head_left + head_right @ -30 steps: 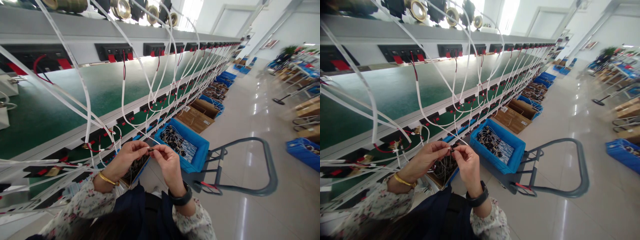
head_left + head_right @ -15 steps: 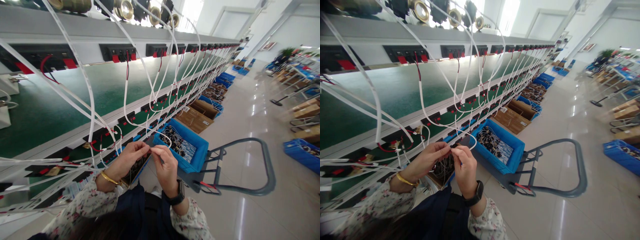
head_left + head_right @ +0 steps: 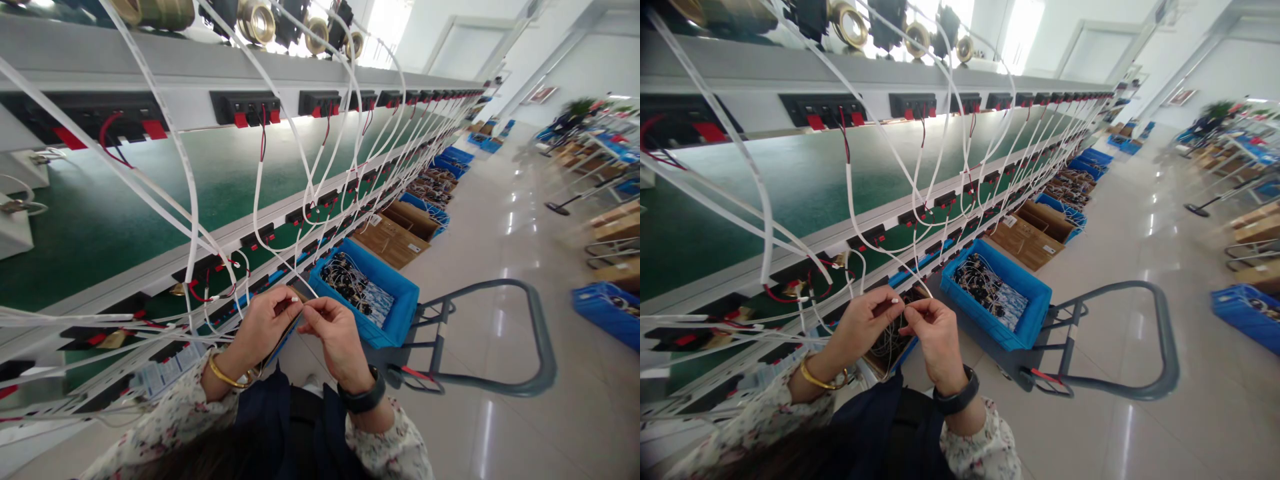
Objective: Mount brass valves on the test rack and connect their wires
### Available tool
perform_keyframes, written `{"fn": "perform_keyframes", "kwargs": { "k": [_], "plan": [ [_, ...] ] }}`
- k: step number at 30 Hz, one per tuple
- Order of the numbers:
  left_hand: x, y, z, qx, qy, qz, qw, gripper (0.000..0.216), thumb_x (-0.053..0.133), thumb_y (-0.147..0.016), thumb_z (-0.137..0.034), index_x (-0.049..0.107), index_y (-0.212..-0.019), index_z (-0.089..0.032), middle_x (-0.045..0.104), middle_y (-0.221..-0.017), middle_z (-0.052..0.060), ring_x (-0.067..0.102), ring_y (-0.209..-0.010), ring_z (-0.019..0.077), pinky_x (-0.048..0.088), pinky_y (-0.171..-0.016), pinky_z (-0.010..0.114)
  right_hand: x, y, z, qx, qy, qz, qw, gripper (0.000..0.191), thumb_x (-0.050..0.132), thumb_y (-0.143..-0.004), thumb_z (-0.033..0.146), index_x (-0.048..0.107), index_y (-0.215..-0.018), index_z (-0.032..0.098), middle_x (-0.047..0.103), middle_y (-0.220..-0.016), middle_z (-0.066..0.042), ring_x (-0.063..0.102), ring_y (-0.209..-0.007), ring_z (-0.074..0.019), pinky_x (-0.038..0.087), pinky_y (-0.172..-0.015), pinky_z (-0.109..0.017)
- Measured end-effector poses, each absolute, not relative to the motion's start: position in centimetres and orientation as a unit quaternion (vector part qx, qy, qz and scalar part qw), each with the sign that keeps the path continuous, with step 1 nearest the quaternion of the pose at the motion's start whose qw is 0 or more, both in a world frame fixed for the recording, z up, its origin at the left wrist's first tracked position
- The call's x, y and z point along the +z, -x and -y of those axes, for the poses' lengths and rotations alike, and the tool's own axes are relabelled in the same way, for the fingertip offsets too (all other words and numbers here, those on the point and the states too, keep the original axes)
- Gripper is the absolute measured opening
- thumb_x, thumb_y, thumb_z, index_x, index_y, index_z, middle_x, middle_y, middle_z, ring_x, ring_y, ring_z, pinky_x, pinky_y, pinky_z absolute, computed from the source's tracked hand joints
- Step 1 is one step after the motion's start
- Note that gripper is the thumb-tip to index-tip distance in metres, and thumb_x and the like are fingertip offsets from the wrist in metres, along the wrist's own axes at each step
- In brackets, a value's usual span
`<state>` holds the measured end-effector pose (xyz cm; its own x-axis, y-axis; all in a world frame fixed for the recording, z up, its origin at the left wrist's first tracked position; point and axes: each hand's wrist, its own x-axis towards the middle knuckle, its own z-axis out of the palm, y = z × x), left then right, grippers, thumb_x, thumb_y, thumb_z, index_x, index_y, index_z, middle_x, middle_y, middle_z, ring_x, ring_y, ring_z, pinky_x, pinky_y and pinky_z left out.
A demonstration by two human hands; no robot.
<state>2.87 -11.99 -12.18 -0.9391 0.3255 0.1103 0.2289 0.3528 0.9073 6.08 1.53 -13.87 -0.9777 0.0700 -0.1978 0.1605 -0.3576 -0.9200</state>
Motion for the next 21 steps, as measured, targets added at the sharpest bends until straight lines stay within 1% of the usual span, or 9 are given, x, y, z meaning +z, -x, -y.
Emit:
{"fn": "perform_keyframes", "kwargs": {
  "k": [2,4,6,7,9,12,15,17,21],
  "plan": [
    [-12.3,-3.0,12.0,0.553,-0.168,-0.814,0.056,0.020,0.053,-0.083,-0.032,0.056,-0.071,-0.016,0.052,-0.066,-0.001,0.046,-0.060,0.0126,0.034,-0.056,0.023,-13.9,-6.1,-1.6,-0.815,-0.100,-0.570,0.025,0.020,0.074,-0.067,0.032,0.065,-0.073,0.016,0.060,-0.068,0.002,0.058,-0.055,-0.0108,0.051,-0.055,-0.023],
    [-12.3,-3.0,12.2,0.584,-0.177,-0.788,0.082,0.021,0.052,-0.084,-0.035,0.058,-0.080,-0.016,0.056,-0.073,0.001,0.050,-0.067,0.0144,0.037,-0.061,0.024,-13.8,-6.1,-1.9,-0.812,-0.099,-0.575,0.012,0.019,0.072,-0.069,0.032,0.063,-0.073,0.016,0.060,-0.069,0.002,0.058,-0.058,-0.0108,0.052,-0.058,-0.023],
    [-12.4,-3.0,12.4,0.627,-0.179,-0.750,0.115,0.026,0.045,-0.088,-0.038,0.059,-0.090,-0.016,0.057,-0.079,0.003,0.052,-0.074,0.0163,0.039,-0.067,0.025,-13.5,-6.1,-2.1,-0.809,-0.098,-0.579,0.005,0.019,0.071,-0.070,0.033,0.062,-0.073,0.016,0.059,-0.068,0.002,0.058,-0.058,-0.0105,0.052,-0.059,-0.023],
    [-12.6,-2.9,12.5,0.647,-0.174,-0.731,0.131,0.029,0.041,-0.090,-0.039,0.059,-0.091,-0.016,0.058,-0.079,0.003,0.053,-0.077,0.0168,0.040,-0.069,0.026,-13.4,-6.0,-2.3,-0.808,-0.098,-0.581,0.008,0.020,0.070,-0.071,0.033,0.061,-0.073,0.015,0.059,-0.067,0.001,0.058,-0.059,-0.0108,0.052,-0.060,-0.024],
    [-12.8,-2.8,12.7,0.671,-0.153,-0.706,0.164,0.033,0.038,-0.091,-0.040,0.060,-0.088,-0.016,0.057,-0.075,0.003,0.053,-0.075,0.0164,0.039,-0.069,0.026,-12.9,-5.9,-2.5,-0.808,-0.096,-0.581,0.023,0.022,0.069,-0.071,0.035,0.061,-0.076,0.015,0.061,-0.067,0.000,0.059,-0.061,-0.0123,0.052,-0.060,-0.024],
    [-13.2,-2.6,12.9,0.686,-0.141,-0.682,0.208,0.031,0.043,-0.090,-0.040,0.059,-0.082,-0.015,0.056,-0.068,0.002,0.051,-0.068,0.0140,0.038,-0.064,0.024,-12.4,-5.8,-2.6,-0.803,-0.077,-0.590,0.031,0.022,0.069,-0.071,0.035,0.063,-0.078,0.014,0.066,-0.074,-0.004,0.062,-0.069,-0.0148,0.052,-0.064,-0.026],
    [-13.2,-2.5,13.0,0.697,-0.134,-0.666,0.231,0.024,0.050,-0.087,-0.037,0.059,-0.085,-0.015,0.059,-0.063,0.000,0.050,-0.060,0.0119,0.037,-0.059,0.022,-12.0,-5.7,-2.6,-0.776,-0.045,-0.629,0.023,0.018,0.066,-0.073,0.032,0.064,-0.076,0.015,0.067,-0.080,-0.005,0.063,-0.073,-0.0157,0.051,-0.068,-0.027],
    [-13.0,-2.6,13.0,0.697,-0.122,-0.667,0.236,0.021,0.054,-0.084,-0.035,0.059,-0.087,-0.015,0.061,-0.063,0.000,0.050,-0.058,0.0115,0.037,-0.058,0.022,-11.9,-5.7,-2.7,-0.750,-0.035,-0.660,0.020,0.016,0.064,-0.075,0.030,0.064,-0.075,0.014,0.068,-0.081,-0.006,0.063,-0.073,-0.0162,0.051,-0.068,-0.026],
    [-12.8,-2.8,13.2,0.689,-0.112,-0.682,0.217,0.020,0.060,-0.079,-0.034,0.062,-0.082,-0.014,0.064,-0.069,0.002,0.055,-0.065,0.0137,0.040,-0.062,0.024,-11.9,-5.8,-2.5,-0.723,-0.028,-0.690,0.020,0.013,0.062,-0.076,0.028,0.063,-0.074,0.015,0.068,-0.077,-0.005,0.063,-0.067,-0.0160,0.050,-0.062,-0.025]
  ]
}}
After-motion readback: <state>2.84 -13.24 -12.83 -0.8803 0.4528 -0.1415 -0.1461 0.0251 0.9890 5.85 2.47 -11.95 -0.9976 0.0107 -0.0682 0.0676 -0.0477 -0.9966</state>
